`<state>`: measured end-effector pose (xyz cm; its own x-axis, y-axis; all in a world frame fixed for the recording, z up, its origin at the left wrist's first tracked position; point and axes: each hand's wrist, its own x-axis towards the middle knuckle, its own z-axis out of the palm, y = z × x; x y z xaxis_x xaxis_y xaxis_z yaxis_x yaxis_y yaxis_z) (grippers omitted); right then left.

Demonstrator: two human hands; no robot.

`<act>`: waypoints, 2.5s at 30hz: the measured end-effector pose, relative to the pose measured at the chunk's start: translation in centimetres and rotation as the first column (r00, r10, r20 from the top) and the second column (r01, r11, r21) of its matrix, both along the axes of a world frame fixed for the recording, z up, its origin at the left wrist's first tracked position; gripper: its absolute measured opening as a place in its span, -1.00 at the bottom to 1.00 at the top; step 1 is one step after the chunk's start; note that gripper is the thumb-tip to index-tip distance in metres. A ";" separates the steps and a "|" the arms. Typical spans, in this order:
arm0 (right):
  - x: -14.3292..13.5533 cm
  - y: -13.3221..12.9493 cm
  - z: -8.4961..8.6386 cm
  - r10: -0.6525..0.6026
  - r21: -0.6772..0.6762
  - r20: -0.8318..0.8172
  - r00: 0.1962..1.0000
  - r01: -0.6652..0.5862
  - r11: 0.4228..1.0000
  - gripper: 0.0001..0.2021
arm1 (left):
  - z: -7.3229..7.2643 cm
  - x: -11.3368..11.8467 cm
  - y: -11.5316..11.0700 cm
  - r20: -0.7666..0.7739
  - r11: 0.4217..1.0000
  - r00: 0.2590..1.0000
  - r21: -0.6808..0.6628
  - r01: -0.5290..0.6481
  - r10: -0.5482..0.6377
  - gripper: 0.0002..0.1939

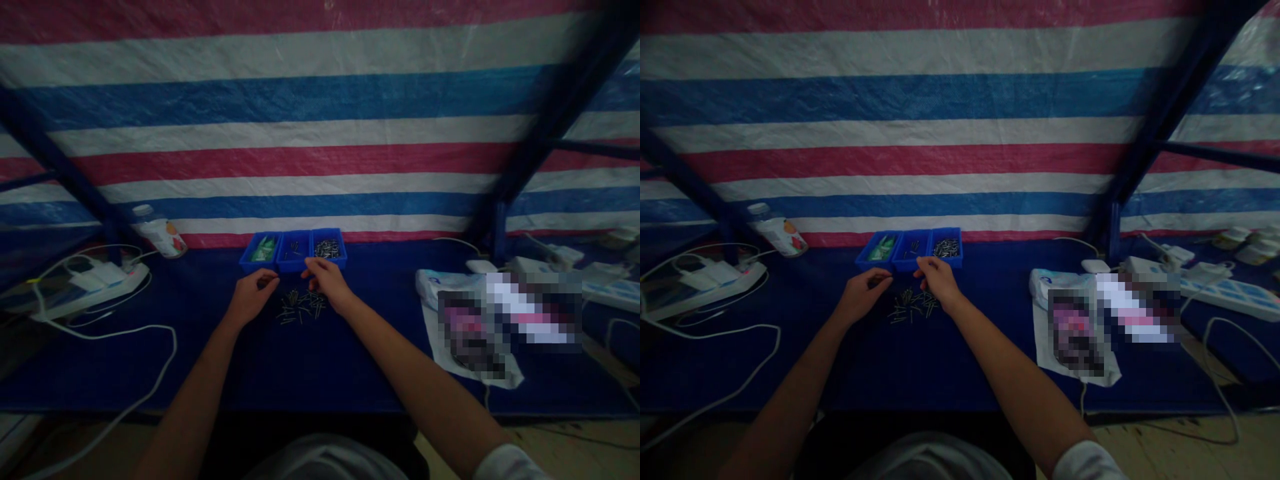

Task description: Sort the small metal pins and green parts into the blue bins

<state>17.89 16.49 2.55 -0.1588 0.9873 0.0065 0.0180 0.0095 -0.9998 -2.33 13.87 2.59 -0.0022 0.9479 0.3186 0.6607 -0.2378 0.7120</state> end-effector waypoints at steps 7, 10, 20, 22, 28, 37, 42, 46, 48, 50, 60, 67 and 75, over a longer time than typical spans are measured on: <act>1.2 -1.2 -0.1 -0.148 0.387 0.767 0.625 -0.266 0.883 -0.82 | -0.3 0.0 -0.2 -0.149 0.993 0.982 -0.026 0.114 -0.117 -0.76; 1.2 -1.9 0.0 -0.179 0.377 0.857 0.484 -0.351 0.857 -0.78 | -0.5 0.1 -0.2 -0.222 0.982 0.957 -0.044 0.184 -0.189 -0.78; 1.3 -2.1 0.0 -0.178 0.352 0.909 0.376 -0.467 0.811 -0.65 | -0.4 0.4 -0.3 -0.292 0.972 0.927 -0.067 0.225 -0.235 -0.79; 1.3 -2.2 0.0 -0.179 0.350 0.911 0.371 -0.469 0.811 -0.64 | -0.4 0.4 -0.3 -0.298 0.974 0.927 -0.069 0.218 -0.229 -0.78; 1.4 -2.4 0.2 -0.163 0.334 0.917 0.363 -0.481 0.811 -0.67 | -0.6 0.3 -0.2 -0.290 0.977 0.933 -0.086 0.196 -0.213 -0.75; 1.3 -2.3 0.1 -0.119 0.305 0.922 0.369 -0.501 0.810 -0.62 | -0.6 0.3 -0.2 -0.282 0.977 0.936 -0.102 0.188 -0.210 -0.74; 1.1 -2.1 -0.2 -0.090 0.349 0.864 0.496 -0.460 0.817 -0.61 | -0.6 0.3 -0.2 -0.282 0.977 0.936 -0.101 0.189 -0.210 -0.73; 1.0 -2.0 -0.2 -0.043 0.351 0.821 0.569 -0.445 0.824 -0.64 | -0.5 0.3 -0.2 -0.285 0.976 0.935 -0.107 0.188 -0.211 -0.74; 0.9 -1.9 0.0 -0.026 0.359 0.789 0.613 -0.427 0.830 -0.68 | -0.5 0.3 -0.2 -0.284 0.976 0.934 -0.101 0.195 -0.216 -0.74; 0.7 -1.8 0.4 0.005 0.374 0.724 0.690 -0.399 0.837 -0.74 | -0.5 0.2 -0.2 -0.277 0.975 0.935 -0.100 0.199 -0.220 -0.73; 0.4 -0.4 1.1 0.102 0.140 -0.066 0.993 -0.092 0.986 -0.89 | -0.6 0.1 -0.2 -0.277 0.979 0.940 -0.104 0.174 -0.197 -0.74; 0.7 -0.5 0.8 0.026 -0.075 -0.068 0.997 -0.031 0.997 -0.66 | -0.4 0.3 -0.3 -0.279 0.978 0.939 -0.111 0.175 -0.199 -0.72; 1.4 -0.1 1.2 -0.061 0.047 0.178 0.982 0.053 0.997 -0.73 | -0.3 0.3 -0.4 -0.267 0.976 0.941 -0.122 0.178 -0.205 -0.73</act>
